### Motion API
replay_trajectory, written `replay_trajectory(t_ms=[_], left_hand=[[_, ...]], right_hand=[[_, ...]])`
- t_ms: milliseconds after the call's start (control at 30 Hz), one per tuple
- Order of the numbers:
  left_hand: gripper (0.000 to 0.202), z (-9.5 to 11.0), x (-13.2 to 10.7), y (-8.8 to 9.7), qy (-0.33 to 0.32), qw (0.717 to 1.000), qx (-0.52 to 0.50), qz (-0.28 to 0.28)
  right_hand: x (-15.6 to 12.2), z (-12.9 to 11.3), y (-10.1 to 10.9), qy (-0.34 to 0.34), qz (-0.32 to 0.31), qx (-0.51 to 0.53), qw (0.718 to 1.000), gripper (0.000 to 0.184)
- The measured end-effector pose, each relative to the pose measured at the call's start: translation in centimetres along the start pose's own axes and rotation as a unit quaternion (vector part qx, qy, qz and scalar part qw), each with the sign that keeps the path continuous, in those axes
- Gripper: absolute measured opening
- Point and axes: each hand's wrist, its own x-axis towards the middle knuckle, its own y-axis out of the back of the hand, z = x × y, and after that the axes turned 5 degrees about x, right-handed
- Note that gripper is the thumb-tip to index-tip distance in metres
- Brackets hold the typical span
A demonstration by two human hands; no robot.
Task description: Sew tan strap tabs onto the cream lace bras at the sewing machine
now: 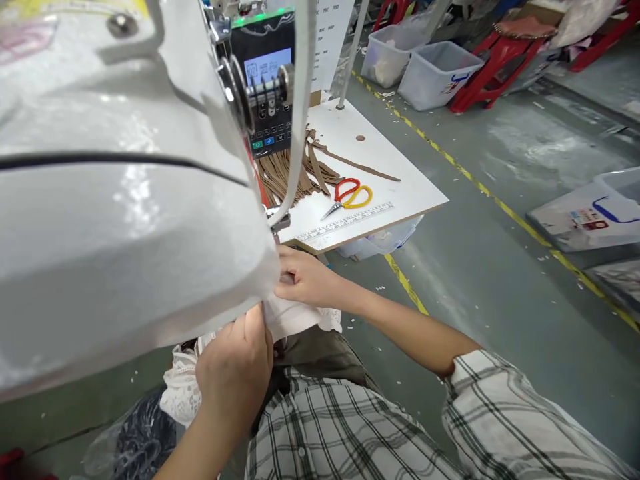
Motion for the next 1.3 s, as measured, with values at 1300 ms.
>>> replay_trajectory(t_ms=[1300], left_hand=[[0.024,-4.3,-9.5,0.6,0.329,0.523,-0.766,-0.179]], right_hand=[[-10.1,-4.7,-10.5,-0.205,-0.095,0.38,0.897,0.031]])
